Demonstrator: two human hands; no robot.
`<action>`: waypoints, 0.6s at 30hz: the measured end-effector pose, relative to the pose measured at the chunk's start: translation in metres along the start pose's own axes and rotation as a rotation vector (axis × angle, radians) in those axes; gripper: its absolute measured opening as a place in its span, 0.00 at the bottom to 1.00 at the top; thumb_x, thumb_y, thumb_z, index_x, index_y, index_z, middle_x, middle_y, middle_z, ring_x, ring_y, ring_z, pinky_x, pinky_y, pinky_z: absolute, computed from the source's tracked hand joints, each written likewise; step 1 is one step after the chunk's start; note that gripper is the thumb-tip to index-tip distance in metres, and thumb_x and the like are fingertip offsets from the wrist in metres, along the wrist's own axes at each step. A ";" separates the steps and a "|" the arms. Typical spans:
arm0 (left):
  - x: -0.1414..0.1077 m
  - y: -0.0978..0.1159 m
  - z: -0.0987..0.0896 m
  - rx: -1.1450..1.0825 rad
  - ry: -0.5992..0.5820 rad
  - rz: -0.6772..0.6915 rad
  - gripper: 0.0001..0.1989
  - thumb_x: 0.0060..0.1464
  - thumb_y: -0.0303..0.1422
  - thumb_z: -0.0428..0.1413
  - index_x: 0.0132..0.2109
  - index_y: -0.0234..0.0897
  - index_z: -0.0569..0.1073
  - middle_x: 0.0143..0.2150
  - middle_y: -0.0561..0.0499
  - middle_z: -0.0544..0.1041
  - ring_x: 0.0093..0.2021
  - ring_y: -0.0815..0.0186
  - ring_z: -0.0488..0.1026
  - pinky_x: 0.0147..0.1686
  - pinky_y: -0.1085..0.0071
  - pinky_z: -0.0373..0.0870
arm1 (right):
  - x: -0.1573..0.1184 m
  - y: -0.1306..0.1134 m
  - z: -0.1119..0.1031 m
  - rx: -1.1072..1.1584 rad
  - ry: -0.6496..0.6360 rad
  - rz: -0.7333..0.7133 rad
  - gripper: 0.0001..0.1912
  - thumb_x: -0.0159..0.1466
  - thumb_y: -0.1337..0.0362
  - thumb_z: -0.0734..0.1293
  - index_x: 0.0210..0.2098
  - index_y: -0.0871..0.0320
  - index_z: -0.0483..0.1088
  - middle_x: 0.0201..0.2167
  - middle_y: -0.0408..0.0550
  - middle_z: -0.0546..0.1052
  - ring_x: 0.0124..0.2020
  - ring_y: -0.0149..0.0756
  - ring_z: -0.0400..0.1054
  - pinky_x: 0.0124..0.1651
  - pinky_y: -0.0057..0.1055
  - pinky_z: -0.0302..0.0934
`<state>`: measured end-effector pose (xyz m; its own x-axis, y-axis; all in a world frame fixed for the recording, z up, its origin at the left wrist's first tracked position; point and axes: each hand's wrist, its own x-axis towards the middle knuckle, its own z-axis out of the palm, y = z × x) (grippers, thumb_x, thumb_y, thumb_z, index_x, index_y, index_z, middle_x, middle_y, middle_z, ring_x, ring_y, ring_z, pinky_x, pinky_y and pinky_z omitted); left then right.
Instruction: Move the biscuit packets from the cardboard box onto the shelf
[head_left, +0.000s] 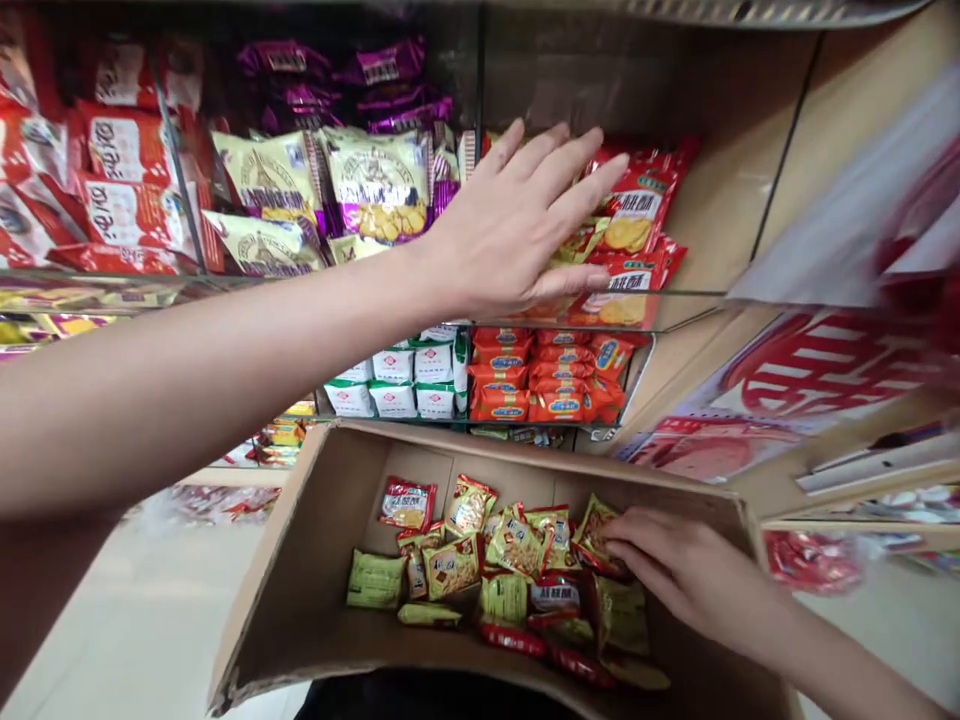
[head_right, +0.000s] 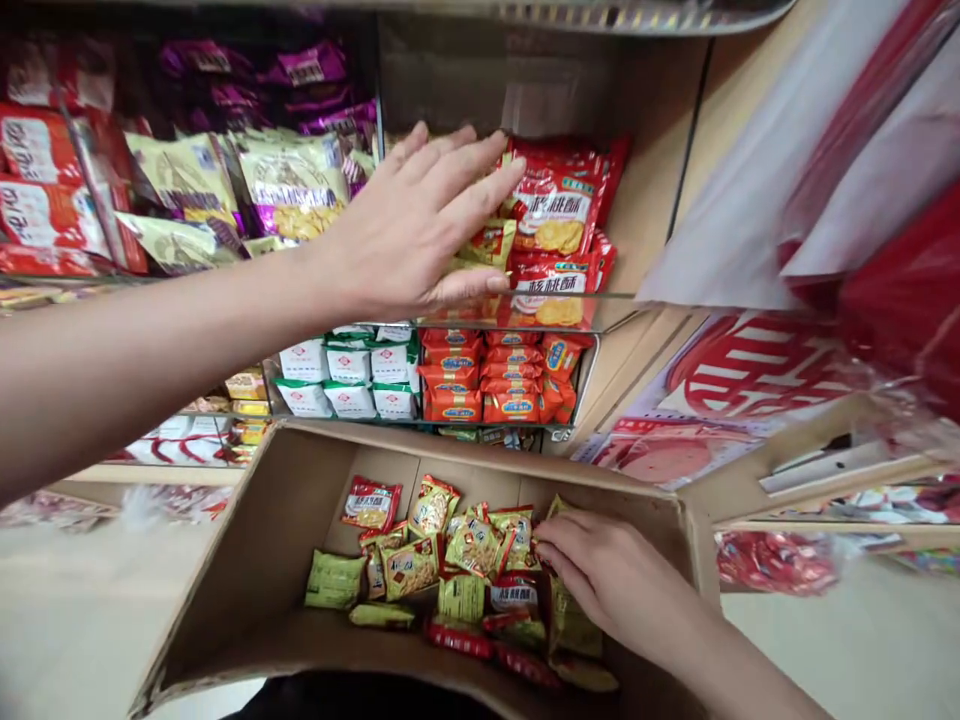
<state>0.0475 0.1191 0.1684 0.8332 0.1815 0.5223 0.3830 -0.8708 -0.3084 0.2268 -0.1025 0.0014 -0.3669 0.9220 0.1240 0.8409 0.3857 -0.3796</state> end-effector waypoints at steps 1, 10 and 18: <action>-0.001 0.000 0.000 -0.002 0.035 0.018 0.35 0.50 0.54 0.45 0.61 0.40 0.58 0.63 0.43 0.58 0.63 0.49 0.52 0.61 0.51 0.45 | -0.002 0.009 0.019 0.025 -0.106 0.080 0.12 0.65 0.67 0.56 0.40 0.55 0.69 0.35 0.46 0.75 0.35 0.30 0.70 0.38 0.26 0.63; -0.030 0.018 -0.012 0.189 0.228 0.163 0.33 0.56 0.42 0.25 0.52 0.39 0.70 0.65 0.51 0.53 0.64 0.54 0.46 0.50 0.46 0.45 | 0.030 0.053 0.106 -0.204 -0.461 0.481 0.16 0.57 0.76 0.57 0.42 0.66 0.70 0.40 0.60 0.74 0.44 0.40 0.68 0.47 0.33 0.58; -0.091 0.082 0.020 -0.471 -0.139 0.126 0.13 0.59 0.37 0.46 0.47 0.55 0.72 0.56 0.59 0.69 0.61 0.64 0.59 0.63 0.55 0.44 | 0.030 0.054 0.131 -0.344 -0.510 0.561 0.19 0.56 0.74 0.60 0.47 0.64 0.69 0.44 0.62 0.72 0.49 0.50 0.63 0.48 0.42 0.55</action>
<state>0.0111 0.0406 0.0799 0.9187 0.0930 0.3838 0.0813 -0.9956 0.0466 0.2092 -0.0589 -0.1355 0.0769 0.8835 -0.4621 0.9969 -0.0607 0.0498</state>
